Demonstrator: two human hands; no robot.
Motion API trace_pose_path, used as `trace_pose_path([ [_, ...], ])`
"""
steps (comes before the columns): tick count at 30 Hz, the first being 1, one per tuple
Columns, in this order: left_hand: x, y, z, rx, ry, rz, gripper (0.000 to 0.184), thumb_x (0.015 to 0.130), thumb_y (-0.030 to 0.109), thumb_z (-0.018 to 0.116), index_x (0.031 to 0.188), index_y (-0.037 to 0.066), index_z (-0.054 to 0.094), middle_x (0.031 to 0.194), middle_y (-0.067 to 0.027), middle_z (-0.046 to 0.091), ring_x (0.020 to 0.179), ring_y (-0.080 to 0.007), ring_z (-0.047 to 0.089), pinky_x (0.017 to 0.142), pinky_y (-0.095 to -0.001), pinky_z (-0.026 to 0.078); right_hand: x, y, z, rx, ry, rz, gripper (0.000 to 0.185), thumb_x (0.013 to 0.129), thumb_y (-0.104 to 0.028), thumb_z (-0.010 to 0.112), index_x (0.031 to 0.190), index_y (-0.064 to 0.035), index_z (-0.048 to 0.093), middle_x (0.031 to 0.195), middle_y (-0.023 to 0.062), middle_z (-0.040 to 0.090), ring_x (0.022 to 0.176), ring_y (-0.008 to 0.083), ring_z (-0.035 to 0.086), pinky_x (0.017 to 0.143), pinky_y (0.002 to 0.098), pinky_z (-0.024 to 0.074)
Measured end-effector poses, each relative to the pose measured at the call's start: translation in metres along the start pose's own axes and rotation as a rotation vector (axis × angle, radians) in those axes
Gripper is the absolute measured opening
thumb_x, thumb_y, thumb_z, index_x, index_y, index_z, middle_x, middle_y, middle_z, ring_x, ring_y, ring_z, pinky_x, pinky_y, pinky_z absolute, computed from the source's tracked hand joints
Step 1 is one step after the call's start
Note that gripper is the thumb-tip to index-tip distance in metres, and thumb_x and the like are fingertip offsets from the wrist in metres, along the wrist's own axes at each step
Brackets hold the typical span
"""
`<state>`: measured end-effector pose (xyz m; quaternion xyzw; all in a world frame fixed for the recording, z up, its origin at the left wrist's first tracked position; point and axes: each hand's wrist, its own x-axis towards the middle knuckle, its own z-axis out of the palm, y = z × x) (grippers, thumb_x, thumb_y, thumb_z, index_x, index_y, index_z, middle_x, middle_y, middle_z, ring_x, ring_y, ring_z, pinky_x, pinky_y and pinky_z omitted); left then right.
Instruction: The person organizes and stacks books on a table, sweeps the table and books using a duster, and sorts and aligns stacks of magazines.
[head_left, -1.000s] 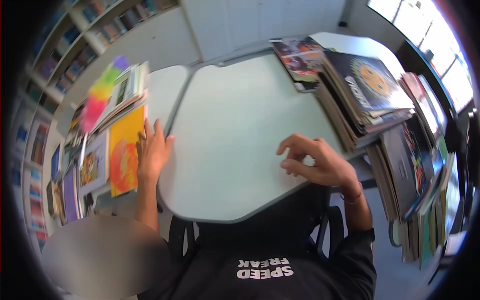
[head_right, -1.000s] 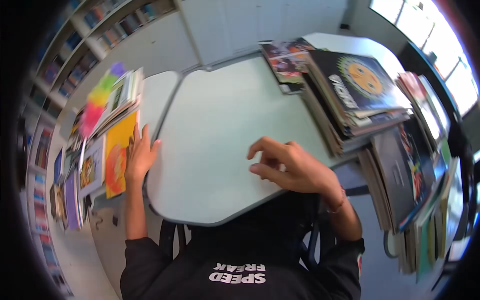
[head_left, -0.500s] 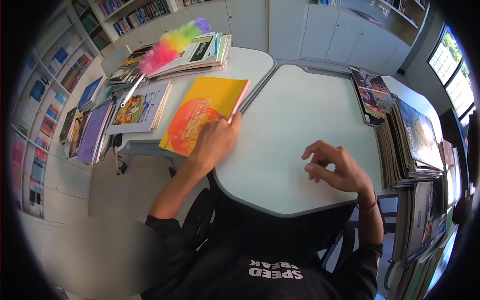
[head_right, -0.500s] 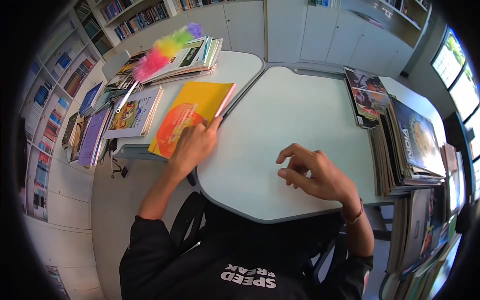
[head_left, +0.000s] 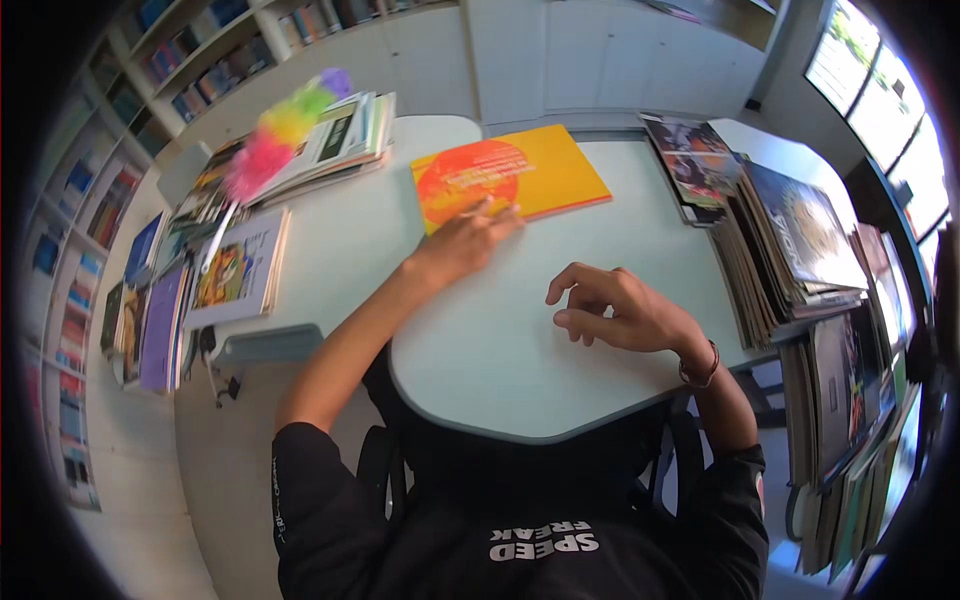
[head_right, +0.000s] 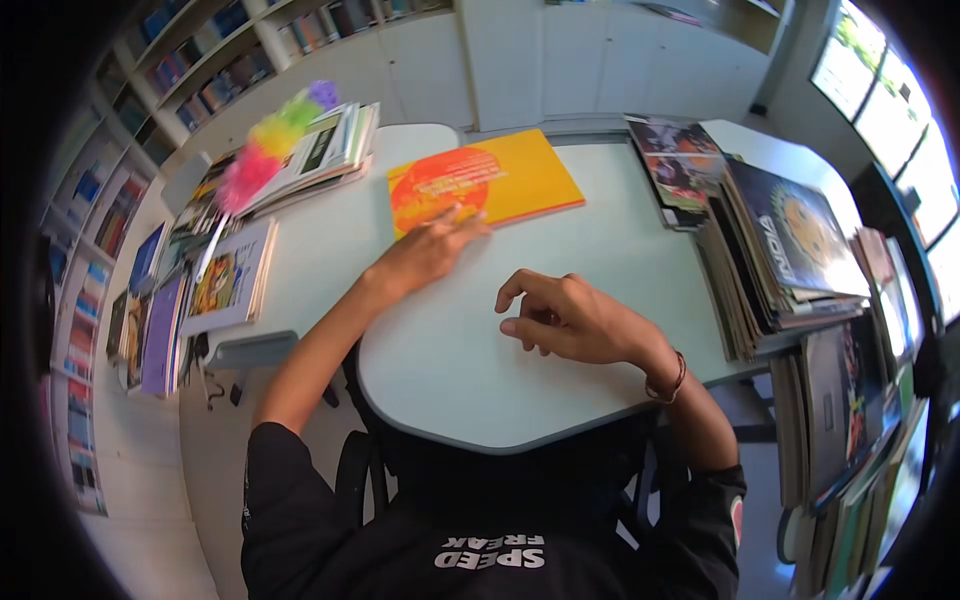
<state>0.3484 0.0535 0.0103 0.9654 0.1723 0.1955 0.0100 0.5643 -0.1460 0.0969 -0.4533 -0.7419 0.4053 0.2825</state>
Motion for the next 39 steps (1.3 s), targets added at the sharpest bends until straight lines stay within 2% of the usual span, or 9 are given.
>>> trace_pose_path([
  [1, 0.008, 0.002, -0.006, -0.009, -0.007, 0.034, 0.050, 0.086, -0.008, 0.051, 0.132, 0.008, 0.060, 0.133, -0.0201, 0.068, 0.129, -0.0431, 0.061, 0.097, -0.0526, 0.057, -0.008, 0.005, -0.003, 0.033, 0.052, -0.003, 0.015, 0.099, -0.007, 0.067, 0.111, -0.0024, 0.061, 0.069, 0.0060, 0.069, 0.057, 0.0156, 0.065, 0.057, 0.0259, 0.0506],
  [3, 0.031, 0.009, -0.019, 0.006, -0.190, -0.328, 0.050, 0.088, -0.008, 0.046, 0.134, 0.006, 0.059, 0.137, -0.0195, 0.066, 0.130, -0.0425, 0.059, 0.103, -0.0514, 0.052, -0.030, 0.016, -0.013, 0.088, 0.180, -0.001, 0.013, 0.099, -0.007, 0.066, 0.110, -0.0022, 0.061, 0.068, 0.0057, 0.068, 0.057, 0.0151, 0.063, 0.057, 0.0256, 0.0504],
  [5, 0.055, 0.025, -0.026, 0.119, -0.274, -0.289, 0.046, 0.087, -0.006, 0.057, 0.132, 0.004, 0.059, 0.134, -0.0180, 0.065, 0.119, -0.0425, 0.065, 0.102, -0.0514, 0.050, -0.056, 0.025, -0.021, 0.129, 0.306, 0.022, 0.013, 0.100, -0.007, 0.066, 0.110, -0.0021, 0.061, 0.068, 0.0058, 0.067, 0.056, 0.0148, 0.063, 0.057, 0.0254, 0.0501],
  [12, 0.157, 0.130, 0.002, -0.096, 0.155, 0.291, 0.053, 0.088, 0.001, 0.063, 0.140, 0.006, 0.056, 0.137, -0.0147, 0.064, 0.121, -0.0364, 0.064, 0.108, -0.0463, 0.047, -0.116, 0.049, -0.027, 0.456, 0.755, -0.043, 0.011, 0.103, -0.010, 0.061, 0.109, -0.0013, 0.059, 0.069, 0.0064, 0.064, 0.054, 0.0137, 0.059, 0.055, 0.0244, 0.0489],
  [19, 0.243, 0.227, 0.017, -0.151, 0.379, 0.612, 0.051, 0.089, 0.002, 0.067, 0.139, 0.009, 0.057, 0.131, -0.0095, 0.066, 0.116, -0.0303, 0.064, 0.110, -0.0461, 0.046, -0.149, 0.067, -0.014, 0.682, 0.981, -0.004, 0.013, 0.105, -0.016, 0.059, 0.108, -0.0027, 0.059, 0.067, 0.0033, 0.061, 0.057, 0.0107, 0.058, 0.054, 0.0217, 0.0470],
  [24, 0.239, 0.221, 0.006, -0.073, 0.303, 0.569, 0.037, 0.089, 0.006, 0.070, 0.126, 0.009, 0.063, 0.107, -0.0047, 0.064, 0.103, -0.0232, 0.063, 0.107, -0.0442, 0.047, -0.153, 0.083, -0.010, 0.704, 0.915, 0.058, 0.016, 0.106, -0.017, 0.056, 0.111, -0.0019, 0.058, 0.071, 0.0054, 0.063, 0.058, 0.0119, 0.059, 0.054, 0.0225, 0.0482],
  [26, 0.220, 0.210, -0.005, -0.086, 0.308, 0.557, 0.034, 0.089, 0.006, 0.072, 0.122, 0.010, 0.065, 0.101, -0.0032, 0.062, 0.099, -0.0206, 0.062, 0.107, -0.0435, 0.047, -0.155, 0.087, -0.009, 0.806, 0.929, -0.026, 0.017, 0.106, -0.017, 0.055, 0.113, -0.0011, 0.058, 0.075, 0.0067, 0.064, 0.058, 0.0132, 0.059, 0.054, 0.0235, 0.0492],
  [34, 0.142, 0.184, -0.007, -0.090, 0.136, 0.629, 0.034, 0.080, 0.003, 0.076, 0.112, 0.013, 0.069, 0.117, -0.0035, 0.064, 0.108, -0.0217, 0.061, 0.107, -0.0394, 0.046, -0.140, 0.093, 0.006, 0.869, 1.106, -0.276, 0.027, 0.106, -0.017, 0.056, 0.124, 0.0026, 0.054, 0.084, 0.0109, 0.068, 0.059, 0.0179, 0.060, 0.055, 0.0263, 0.0522],
  [39, 0.125, 0.173, 0.021, -0.230, 0.037, 0.557, 0.044, 0.072, 0.001, 0.076, 0.114, 0.011, 0.065, 0.134, -0.0046, 0.061, 0.118, -0.0248, 0.058, 0.107, -0.0411, 0.046, -0.135, 0.085, 0.009, 0.544, 1.128, -0.104, 0.026, 0.104, -0.017, 0.060, 0.119, 0.0047, 0.061, 0.082, 0.0109, 0.067, 0.062, 0.0187, 0.060, 0.054, 0.0291, 0.0496],
])
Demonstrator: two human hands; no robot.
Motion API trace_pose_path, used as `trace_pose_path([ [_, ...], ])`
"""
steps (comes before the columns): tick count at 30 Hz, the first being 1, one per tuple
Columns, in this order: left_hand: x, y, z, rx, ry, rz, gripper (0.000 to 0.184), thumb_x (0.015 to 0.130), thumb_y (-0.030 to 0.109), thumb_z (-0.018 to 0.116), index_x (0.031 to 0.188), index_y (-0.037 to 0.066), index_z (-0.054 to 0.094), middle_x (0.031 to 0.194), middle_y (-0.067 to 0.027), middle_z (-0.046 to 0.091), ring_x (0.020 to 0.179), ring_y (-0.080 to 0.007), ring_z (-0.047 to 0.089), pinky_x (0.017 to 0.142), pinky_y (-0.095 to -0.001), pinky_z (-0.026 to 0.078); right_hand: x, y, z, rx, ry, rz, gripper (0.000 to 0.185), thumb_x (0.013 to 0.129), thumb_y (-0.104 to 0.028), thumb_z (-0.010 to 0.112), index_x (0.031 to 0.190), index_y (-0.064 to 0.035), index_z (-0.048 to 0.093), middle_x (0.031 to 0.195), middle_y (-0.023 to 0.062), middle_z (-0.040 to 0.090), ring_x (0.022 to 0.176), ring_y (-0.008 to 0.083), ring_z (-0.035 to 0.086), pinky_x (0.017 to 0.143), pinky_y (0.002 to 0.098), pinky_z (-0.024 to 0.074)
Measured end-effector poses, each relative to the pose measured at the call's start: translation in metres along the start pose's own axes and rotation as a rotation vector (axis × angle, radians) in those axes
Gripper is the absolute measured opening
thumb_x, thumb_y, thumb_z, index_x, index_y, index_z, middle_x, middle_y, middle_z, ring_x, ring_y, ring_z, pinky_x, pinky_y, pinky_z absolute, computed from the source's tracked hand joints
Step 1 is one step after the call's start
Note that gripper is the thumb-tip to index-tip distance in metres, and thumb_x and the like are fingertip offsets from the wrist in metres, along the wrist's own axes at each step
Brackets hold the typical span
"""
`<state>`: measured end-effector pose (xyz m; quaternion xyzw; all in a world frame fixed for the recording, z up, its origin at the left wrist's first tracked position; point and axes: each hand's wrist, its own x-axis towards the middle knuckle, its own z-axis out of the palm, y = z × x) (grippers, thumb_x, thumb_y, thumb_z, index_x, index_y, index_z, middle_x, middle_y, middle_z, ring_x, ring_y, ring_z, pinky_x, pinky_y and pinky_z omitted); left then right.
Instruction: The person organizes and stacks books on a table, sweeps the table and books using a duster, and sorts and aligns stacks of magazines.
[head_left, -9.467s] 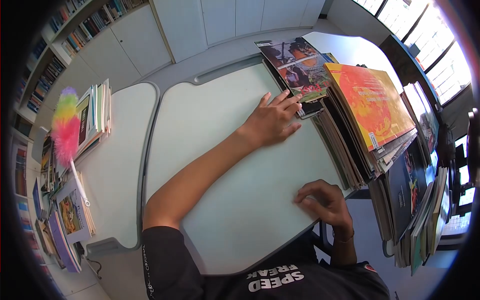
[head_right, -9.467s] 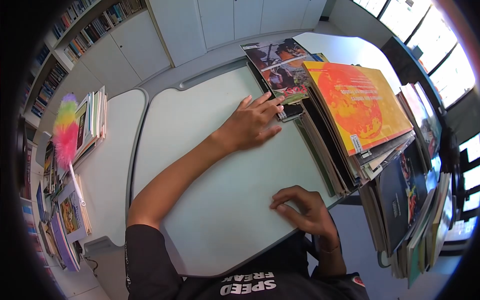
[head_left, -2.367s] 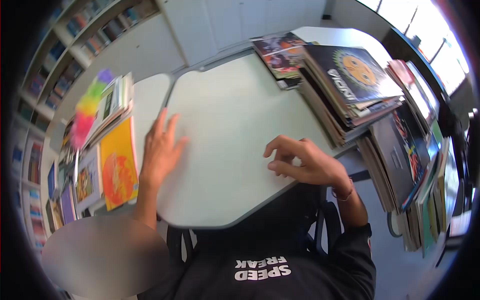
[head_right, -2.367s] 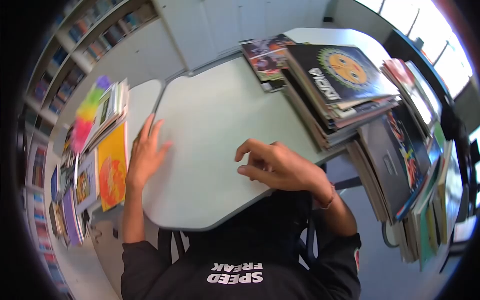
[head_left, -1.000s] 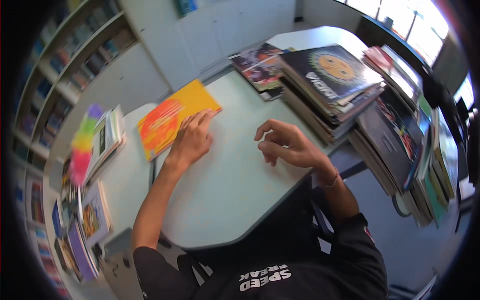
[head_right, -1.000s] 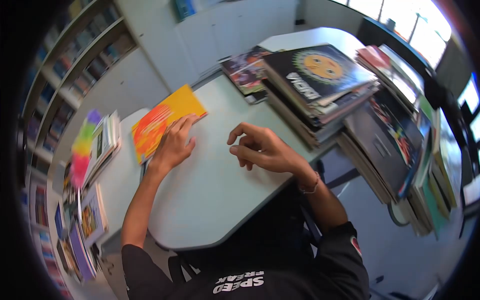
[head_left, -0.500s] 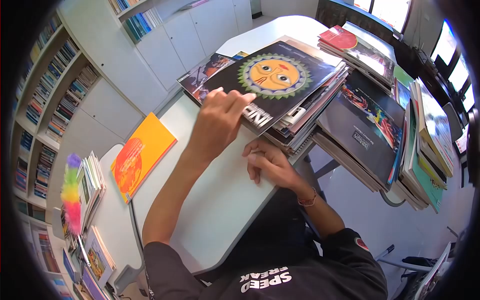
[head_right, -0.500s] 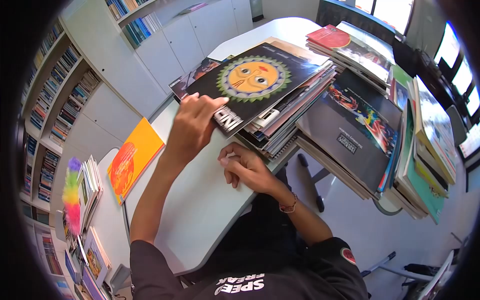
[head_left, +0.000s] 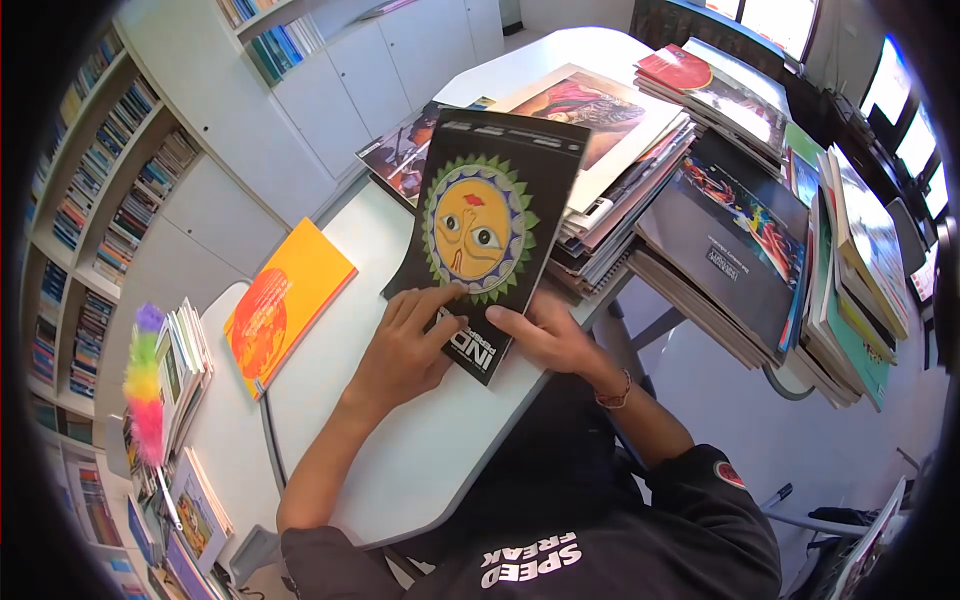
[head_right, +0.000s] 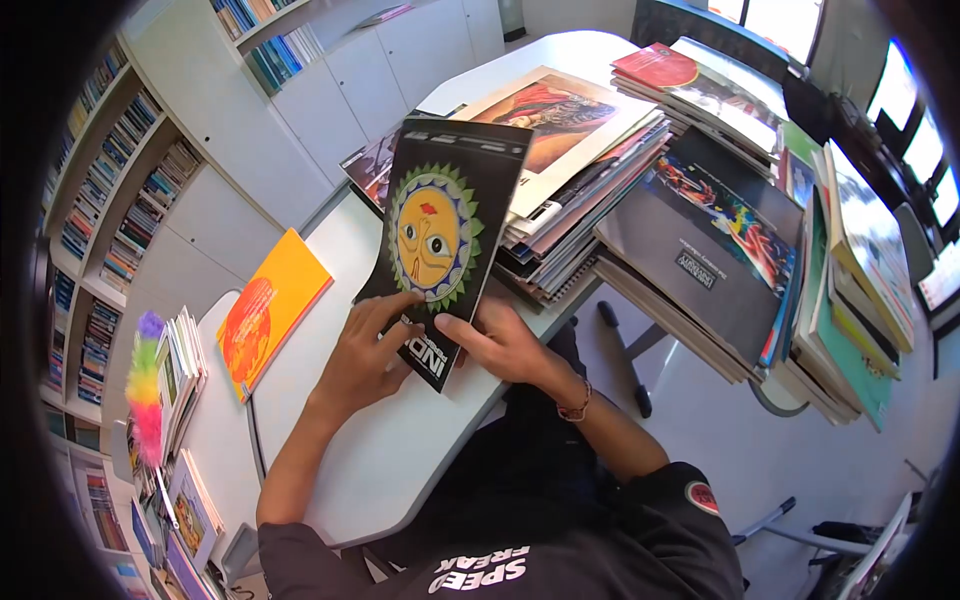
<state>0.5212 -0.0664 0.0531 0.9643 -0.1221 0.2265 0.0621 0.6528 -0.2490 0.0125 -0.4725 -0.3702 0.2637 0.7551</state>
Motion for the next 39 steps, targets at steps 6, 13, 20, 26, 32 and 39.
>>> trace_pose_path([
  [6, -0.019, -0.002, 0.020, -0.126, 0.037, -0.107, 0.059, 0.066, 0.002, 0.074, 0.122, 0.009, 0.060, 0.147, -0.0086, 0.053, 0.125, -0.0285, 0.055, 0.108, -0.0419, 0.044, 0.001, 0.027, -0.019, -0.627, -0.124, -0.122, 0.021, 0.102, -0.014, 0.064, 0.101, 0.0065, 0.069, 0.074, 0.0119, 0.062, 0.061, 0.0198, 0.056, 0.052, 0.0330, 0.0437],
  [13, -0.017, 0.002, 0.020, -0.110, 0.087, -0.186, 0.068, 0.064, 0.005, 0.074, 0.130, 0.007, 0.056, 0.152, -0.0124, 0.048, 0.131, -0.0306, 0.052, 0.109, -0.0415, 0.040, -0.001, 0.015, -0.015, -0.757, -0.134, -0.219, 0.022, 0.101, -0.011, 0.064, 0.090, 0.0067, 0.070, 0.069, 0.0134, 0.058, 0.056, 0.0233, 0.049, 0.052, 0.0351, 0.0399],
  [20, -0.012, 0.005, 0.018, -0.056, 0.076, -0.213, 0.067, 0.068, 0.003, 0.073, 0.132, 0.009, 0.056, 0.152, -0.0108, 0.050, 0.132, -0.0300, 0.052, 0.109, -0.0421, 0.039, 0.001, 0.014, -0.016, -0.785, -0.163, -0.254, 0.020, 0.103, -0.012, 0.064, 0.099, 0.0070, 0.069, 0.075, 0.0113, 0.062, 0.057, 0.0201, 0.053, 0.053, 0.0323, 0.0443],
  [26, 0.047, -0.001, 0.003, 0.105, 0.193, -0.153, 0.061, 0.076, -0.005, 0.068, 0.134, 0.013, 0.057, 0.147, -0.0070, 0.056, 0.130, -0.0285, 0.055, 0.107, -0.0422, 0.039, 0.012, -0.037, -0.009, -0.012, -0.022, 0.010, 0.042, 0.104, -0.018, 0.065, 0.134, 0.0060, 0.048, 0.096, 0.0121, 0.067, 0.071, 0.0172, 0.066, 0.062, 0.0254, 0.0562],
  [32, 0.129, -0.009, 0.012, -0.016, 0.328, -0.037, 0.069, 0.077, 0.000, 0.070, 0.141, 0.012, 0.050, 0.149, -0.0128, 0.054, 0.135, -0.0306, 0.053, 0.114, -0.0479, 0.036, -0.012, -0.075, -0.021, -0.074, 0.101, -0.123, 0.042, 0.100, -0.013, 0.068, 0.133, 0.0048, 0.048, 0.102, 0.0157, 0.071, 0.071, 0.0153, 0.066, 0.064, 0.0257, 0.0567],
  [39, 0.117, 0.005, 0.068, -0.084, 0.645, 0.137, 0.077, 0.080, 0.024, 0.080, 0.144, 0.016, 0.039, 0.163, -0.0175, 0.033, 0.153, -0.0385, 0.027, 0.124, -0.0551, 0.022, -0.056, -0.022, -0.065, -0.451, 0.540, 0.043, 0.032, 0.093, -0.005, 0.071, 0.121, -0.0002, 0.057, 0.078, 0.0049, 0.064, 0.064, 0.0077, 0.054, 0.061, 0.0195, 0.0438],
])
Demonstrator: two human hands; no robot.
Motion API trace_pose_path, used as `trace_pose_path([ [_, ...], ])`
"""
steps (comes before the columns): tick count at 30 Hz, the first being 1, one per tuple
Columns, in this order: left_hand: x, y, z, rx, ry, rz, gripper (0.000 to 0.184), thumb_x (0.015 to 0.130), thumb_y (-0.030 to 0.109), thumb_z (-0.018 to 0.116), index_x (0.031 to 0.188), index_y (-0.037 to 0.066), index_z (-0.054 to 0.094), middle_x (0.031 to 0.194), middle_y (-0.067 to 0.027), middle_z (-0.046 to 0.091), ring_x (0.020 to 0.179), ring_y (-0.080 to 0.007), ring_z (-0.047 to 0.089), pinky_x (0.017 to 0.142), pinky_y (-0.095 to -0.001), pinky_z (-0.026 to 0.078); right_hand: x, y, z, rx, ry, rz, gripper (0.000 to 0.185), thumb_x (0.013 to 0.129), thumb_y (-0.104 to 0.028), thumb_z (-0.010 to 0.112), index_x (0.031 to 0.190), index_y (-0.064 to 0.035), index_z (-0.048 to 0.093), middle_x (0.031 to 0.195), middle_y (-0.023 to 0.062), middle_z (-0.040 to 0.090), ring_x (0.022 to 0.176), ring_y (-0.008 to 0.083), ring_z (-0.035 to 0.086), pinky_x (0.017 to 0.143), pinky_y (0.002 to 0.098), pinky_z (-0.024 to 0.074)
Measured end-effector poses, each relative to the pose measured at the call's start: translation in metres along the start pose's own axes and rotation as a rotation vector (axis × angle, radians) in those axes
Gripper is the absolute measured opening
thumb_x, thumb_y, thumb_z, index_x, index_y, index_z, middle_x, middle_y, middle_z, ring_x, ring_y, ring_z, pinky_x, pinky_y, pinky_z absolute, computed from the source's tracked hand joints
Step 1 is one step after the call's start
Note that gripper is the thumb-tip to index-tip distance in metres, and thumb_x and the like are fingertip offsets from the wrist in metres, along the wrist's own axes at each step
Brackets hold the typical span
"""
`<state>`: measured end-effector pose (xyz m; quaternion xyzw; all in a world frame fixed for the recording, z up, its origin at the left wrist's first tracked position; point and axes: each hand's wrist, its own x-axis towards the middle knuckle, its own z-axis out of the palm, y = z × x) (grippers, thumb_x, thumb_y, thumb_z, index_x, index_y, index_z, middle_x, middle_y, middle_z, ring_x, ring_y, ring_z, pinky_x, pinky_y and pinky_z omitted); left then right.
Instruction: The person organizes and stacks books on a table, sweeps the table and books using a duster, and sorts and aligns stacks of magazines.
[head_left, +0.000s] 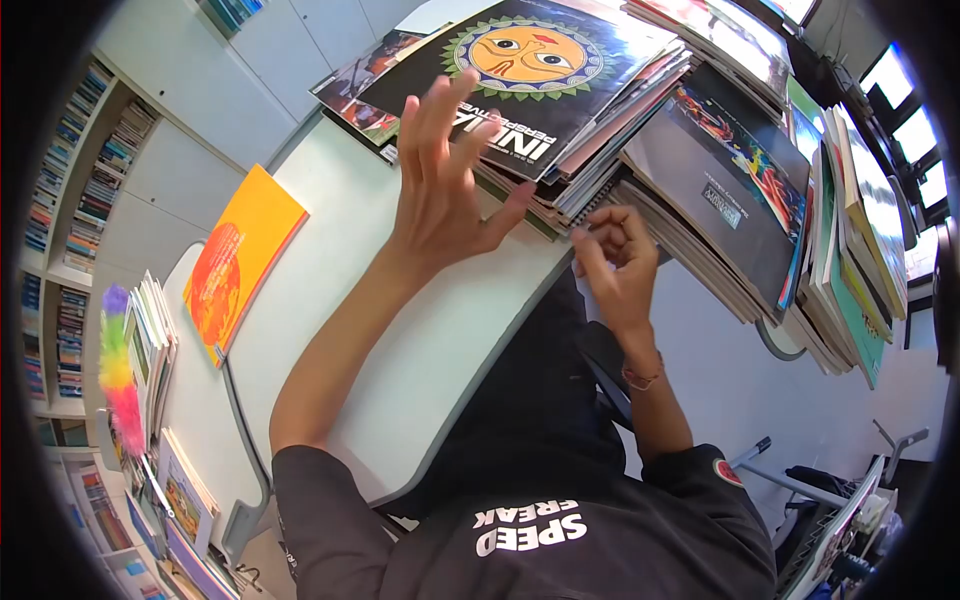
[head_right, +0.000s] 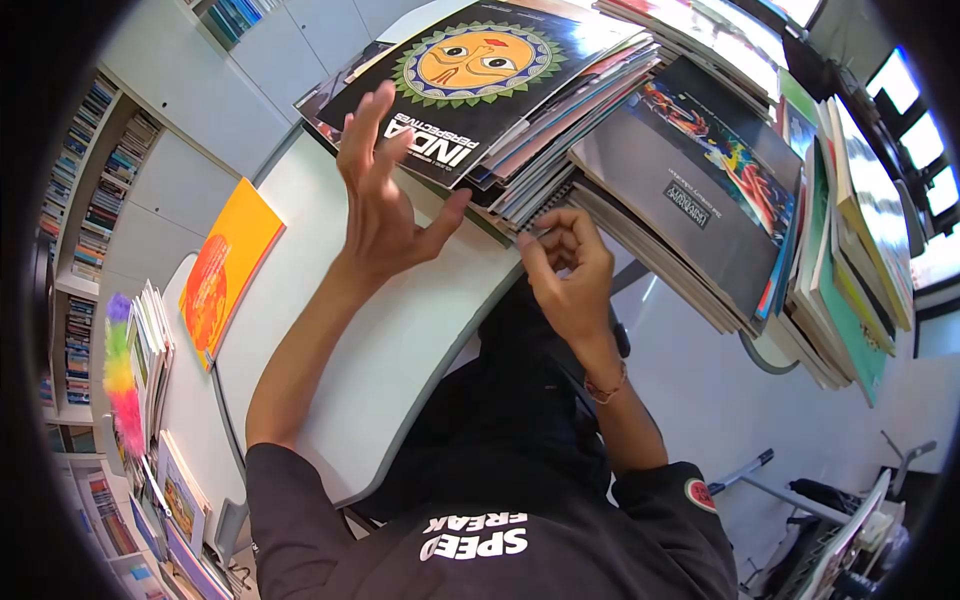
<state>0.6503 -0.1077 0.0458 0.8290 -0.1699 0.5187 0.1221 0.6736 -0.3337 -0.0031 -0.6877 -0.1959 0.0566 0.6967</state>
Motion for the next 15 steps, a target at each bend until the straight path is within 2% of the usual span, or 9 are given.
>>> trace_pose_path([
  [1, -0.008, -0.002, 0.005, 0.003, 0.000, -0.005, 0.077, 0.080, 0.024, 0.080, 0.144, 0.016, 0.039, 0.163, -0.0175, 0.033, 0.153, -0.0385, 0.027, 0.124, -0.0551, 0.022, -0.001, 0.009, 0.002, -0.001, -0.005, 0.002, 0.032, 0.093, -0.005, 0.071, 0.121, -0.0002, 0.057, 0.078, 0.0049, 0.064, 0.064, 0.0077, 0.054, 0.061, 0.0195, 0.0438],
  [5, -0.045, -0.012, 0.017, 0.058, 0.008, 0.136, 0.080, 0.080, 0.038, 0.085, 0.142, 0.021, 0.038, 0.167, -0.0196, 0.025, 0.157, -0.0407, 0.017, 0.124, -0.0576, 0.020, -0.009, 0.035, 0.026, -0.011, 0.233, -0.215, 0.026, 0.091, -0.001, 0.072, 0.113, -0.0023, 0.059, 0.071, 0.0001, 0.057, 0.059, 0.0064, 0.046, 0.059, 0.0194, 0.0386],
  [10, -0.046, -0.009, 0.023, 0.119, -0.025, 0.015, 0.084, 0.076, 0.049, 0.087, 0.140, 0.024, 0.039, 0.168, -0.0224, 0.022, 0.157, -0.0415, 0.014, 0.124, -0.0598, 0.018, -0.005, 0.031, 0.026, -0.041, 0.244, -0.289, 0.029, 0.088, 0.000, 0.076, 0.113, -0.0017, 0.061, 0.067, -0.0015, 0.054, 0.057, 0.0066, 0.045, 0.059, 0.0197, 0.0395],
  [15, -0.049, -0.012, 0.026, 0.186, -0.027, 0.049, 0.085, 0.077, 0.050, 0.086, 0.142, 0.023, 0.039, 0.168, -0.0230, 0.022, 0.157, -0.0424, 0.012, 0.123, -0.0619, 0.018, 0.013, 0.036, 0.007, -0.119, 0.355, -0.180, 0.042, 0.086, -0.001, 0.080, 0.124, -0.0009, 0.062, 0.066, -0.0017, 0.054, 0.057, 0.0066, 0.044, 0.058, 0.0197, 0.0398],
])
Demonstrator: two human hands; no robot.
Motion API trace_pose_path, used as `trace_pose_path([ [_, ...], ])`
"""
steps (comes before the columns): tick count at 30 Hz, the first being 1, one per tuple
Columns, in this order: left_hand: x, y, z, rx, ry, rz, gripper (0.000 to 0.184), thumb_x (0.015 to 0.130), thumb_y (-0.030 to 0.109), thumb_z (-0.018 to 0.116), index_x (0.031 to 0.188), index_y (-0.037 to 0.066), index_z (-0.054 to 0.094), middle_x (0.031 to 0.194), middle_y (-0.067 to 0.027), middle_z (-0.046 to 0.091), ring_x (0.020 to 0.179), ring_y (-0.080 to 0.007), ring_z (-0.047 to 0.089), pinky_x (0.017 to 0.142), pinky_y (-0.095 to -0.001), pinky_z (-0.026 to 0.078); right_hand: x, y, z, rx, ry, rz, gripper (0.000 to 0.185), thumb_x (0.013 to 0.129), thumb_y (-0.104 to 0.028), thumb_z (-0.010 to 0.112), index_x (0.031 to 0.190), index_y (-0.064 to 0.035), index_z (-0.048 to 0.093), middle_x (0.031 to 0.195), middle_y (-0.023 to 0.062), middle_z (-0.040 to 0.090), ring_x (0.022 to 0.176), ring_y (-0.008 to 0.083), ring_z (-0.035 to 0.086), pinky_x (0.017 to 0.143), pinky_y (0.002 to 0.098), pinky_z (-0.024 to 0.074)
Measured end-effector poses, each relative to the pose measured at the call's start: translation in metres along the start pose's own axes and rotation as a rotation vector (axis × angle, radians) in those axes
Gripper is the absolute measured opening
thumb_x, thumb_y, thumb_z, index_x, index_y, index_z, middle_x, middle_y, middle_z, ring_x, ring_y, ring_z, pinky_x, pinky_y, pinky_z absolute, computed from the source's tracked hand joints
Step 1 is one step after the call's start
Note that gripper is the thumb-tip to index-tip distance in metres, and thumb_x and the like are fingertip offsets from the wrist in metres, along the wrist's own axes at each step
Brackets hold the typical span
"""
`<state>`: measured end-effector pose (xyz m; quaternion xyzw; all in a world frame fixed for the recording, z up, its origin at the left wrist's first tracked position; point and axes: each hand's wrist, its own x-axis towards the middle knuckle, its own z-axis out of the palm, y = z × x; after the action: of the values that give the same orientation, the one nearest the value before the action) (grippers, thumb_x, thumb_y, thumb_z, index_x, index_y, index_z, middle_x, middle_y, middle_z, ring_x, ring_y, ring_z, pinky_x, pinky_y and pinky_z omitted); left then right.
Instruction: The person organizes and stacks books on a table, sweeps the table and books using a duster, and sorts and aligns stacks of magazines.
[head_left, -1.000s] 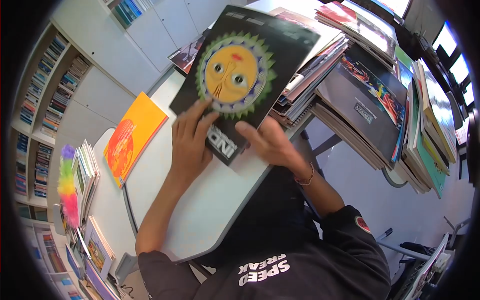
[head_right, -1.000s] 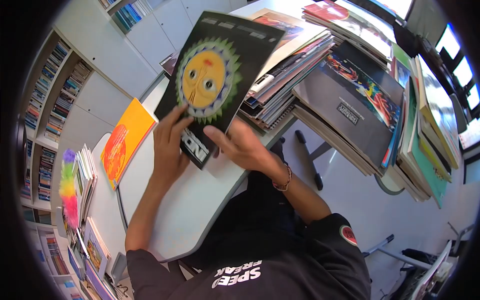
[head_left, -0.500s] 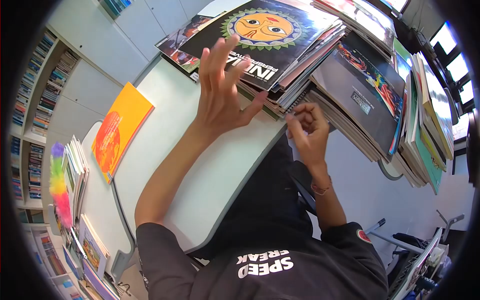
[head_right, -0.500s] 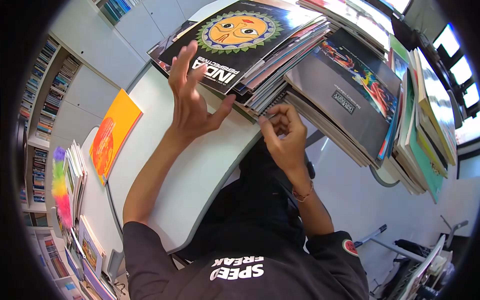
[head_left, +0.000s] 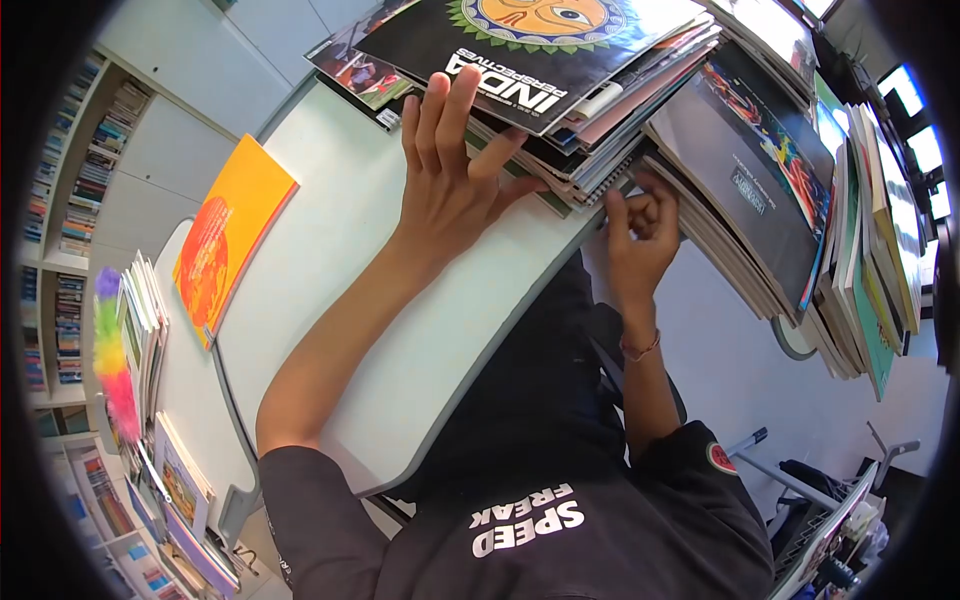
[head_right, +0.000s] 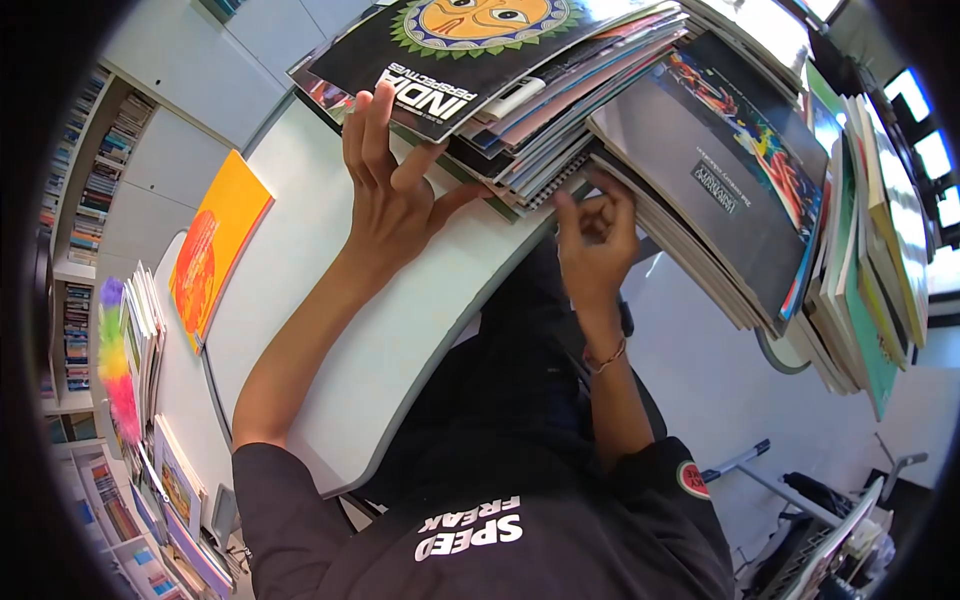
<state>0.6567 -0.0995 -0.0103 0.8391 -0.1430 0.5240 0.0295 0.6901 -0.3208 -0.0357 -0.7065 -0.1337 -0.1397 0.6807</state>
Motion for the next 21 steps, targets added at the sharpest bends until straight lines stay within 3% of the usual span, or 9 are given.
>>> trace_pose_path([
  [6, -0.001, 0.004, -0.001, 0.103, -0.018, -0.022, 0.083, 0.079, 0.052, 0.084, 0.143, 0.022, 0.040, 0.168, -0.0232, 0.020, 0.158, -0.0432, 0.010, 0.123, -0.0622, 0.017, 0.006, -0.004, -0.011, -0.126, -0.132, -0.147, 0.047, 0.085, 0.000, 0.081, 0.129, -0.0008, 0.065, 0.068, -0.0002, 0.058, 0.056, 0.0079, 0.047, 0.057, 0.0207, 0.0409],
  [10, 0.000, 0.004, -0.005, 0.095, -0.073, -0.022, 0.084, 0.080, 0.051, 0.084, 0.141, 0.018, 0.037, 0.171, -0.0230, 0.010, 0.159, -0.0427, 0.004, 0.124, -0.0589, 0.012, 0.019, 0.004, -0.018, -0.378, -0.164, -0.549, 0.041, 0.085, 0.001, 0.080, 0.125, -0.0011, 0.069, 0.072, 0.0008, 0.064, 0.057, 0.0097, 0.051, 0.056, 0.0225, 0.0426],
  [21, 0.006, 0.005, -0.008, 0.080, -0.109, -0.026, 0.084, 0.082, 0.054, 0.083, 0.141, 0.016, 0.038, 0.171, -0.0235, 0.009, 0.159, -0.0421, 0.004, 0.125, -0.0586, 0.011, 0.021, 0.036, -0.002, -0.238, -0.070, -0.606, 0.033, 0.086, -0.003, 0.081, 0.118, -0.0028, 0.071, 0.076, 0.0008, 0.068, 0.058, 0.0117, 0.052, 0.055, 0.0253, 0.0438],
])
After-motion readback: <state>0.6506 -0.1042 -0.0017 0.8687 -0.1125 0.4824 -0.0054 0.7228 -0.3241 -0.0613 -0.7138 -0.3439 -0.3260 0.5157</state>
